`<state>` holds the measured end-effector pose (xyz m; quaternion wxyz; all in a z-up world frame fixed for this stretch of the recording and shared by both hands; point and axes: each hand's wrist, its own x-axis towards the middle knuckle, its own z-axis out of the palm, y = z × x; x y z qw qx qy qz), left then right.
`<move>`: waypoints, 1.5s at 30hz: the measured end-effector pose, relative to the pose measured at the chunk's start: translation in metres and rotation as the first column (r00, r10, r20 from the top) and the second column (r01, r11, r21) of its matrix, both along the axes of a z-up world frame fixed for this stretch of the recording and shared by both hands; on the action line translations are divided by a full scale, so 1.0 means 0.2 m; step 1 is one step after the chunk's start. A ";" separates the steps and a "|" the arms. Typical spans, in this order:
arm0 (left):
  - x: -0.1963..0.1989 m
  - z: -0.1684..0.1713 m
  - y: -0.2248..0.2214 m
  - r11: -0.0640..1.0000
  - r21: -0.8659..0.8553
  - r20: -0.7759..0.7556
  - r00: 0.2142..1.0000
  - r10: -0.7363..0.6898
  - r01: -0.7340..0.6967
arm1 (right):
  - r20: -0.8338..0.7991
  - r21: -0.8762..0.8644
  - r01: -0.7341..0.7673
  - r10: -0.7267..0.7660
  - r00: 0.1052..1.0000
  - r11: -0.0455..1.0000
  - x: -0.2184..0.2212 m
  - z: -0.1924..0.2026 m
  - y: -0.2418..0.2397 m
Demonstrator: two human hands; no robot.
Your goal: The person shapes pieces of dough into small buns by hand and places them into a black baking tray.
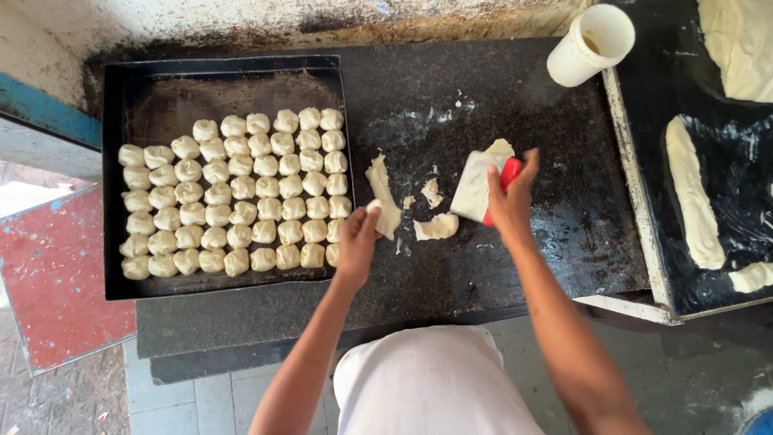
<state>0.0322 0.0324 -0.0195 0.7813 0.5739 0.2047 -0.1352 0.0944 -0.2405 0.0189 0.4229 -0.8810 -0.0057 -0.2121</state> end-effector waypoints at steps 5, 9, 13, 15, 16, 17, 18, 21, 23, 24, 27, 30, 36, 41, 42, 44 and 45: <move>0.02 0.13 0.14 0.938 -0.326 -0.054 0.993 0.106 -0.118 | -0.541 0.218 -0.240 0.322 0.777 0.946 -0.05 -0.12 0.24; 0.02 0.20 0.20 0.938 -0.301 -0.003 0.984 0.179 -0.172 | -0.343 -0.477 -0.527 0.404 0.848 0.703 -0.12 -0.26 0.53; -0.03 0.26 0.25 0.999 -0.014 0.128 0.990 0.052 -0.051 | -0.379 0.324 -0.508 0.602 0.703 0.798 -0.17 -0.06 0.59; -0.06 0.30 0.24 0.997 -0.054 0.171 0.984 -0.049 0.059 | -0.267 0.505 -0.561 0.737 0.621 0.656 -0.22 0.09 0.59; -0.07 0.32 0.23 0.991 -0.073 0.193 0.976 -0.099 0.115 | -0.253 0.394 -0.570 0.681 0.687 0.721 -0.19 0.15 0.58; -0.08 0.34 0.22 0.988 -0.011 0.243 0.959 -0.148 0.155 | -0.227 0.281 -0.557 0.618 0.753 0.782 -0.15 0.20 0.57; -0.09 0.37 0.21 0.980 0.053 0.290 0.936 -0.199 0.192 | -0.190 0.165 -0.528 0.552 0.812 0.833 -0.14 0.24 0.56; -0.06 0.45 0.18 0.894 0.376 0.321 0.871 -0.373 0.244 | -0.262 0.282 -0.659 0.717 0.647 0.697 -0.11 0.31 0.50; -0.06 0.50 0.17 0.880 0.413 0.291 0.882 -0.370 0.234 | -0.138 0.000 -0.744 0.737 0.661 0.668 -0.17 0.31 0.48; -0.05 0.51 0.16 0.922 0.326 0.281 0.909 -0.307 0.210 | -0.078 -0.150 -0.755 0.753 0.653 0.639 -0.17 0.31 0.47; -0.06 0.54 0.13 0.979 -0.144 0.000 0.989 -0.148 0.146 | 0.112 -0.362 -0.617 0.690 0.715 0.699 -0.25 0.32 0.45; -0.03 0.58 0.14 0.956 -0.211 0.032 0.978 -0.204 0.206 | 0.143 -0.305 -0.608 0.666 0.732 0.733 -0.21 0.37 0.47; -0.08 0.58 0.11 0.945 0.211 0.387 0.867 -0.314 0.248 | -0.409 0.731 -0.331 0.771 0.487 0.597 -0.07 0.43 0.45; -0.05 0.40 0.08 0.987 0.117 0.372 0.917 -0.145 0.109 | -0.260 0.850 -0.324 0.867 0.426 0.414 -0.26 0.33 0.38; -0.01 0.38 0.08 0.999 0.041 0.366 0.930 -0.028 0.014 | -0.272 0.839 -0.354 0.882 0.386 0.413 -0.30 0.31 0.36; 0.02 0.36 0.13 0.993 -0.093 0.243 0.966 0.089 -0.068 | -0.200 0.925 -0.253 0.929 0.312 0.284 -0.34 0.26 0.32; 0.03 0.35 0.15 0.985 -0.159 0.134 0.987 0.086 -0.064 | -0.163 0.955 -0.198 0.946 0.280 0.223 -0.34 0.24 0.30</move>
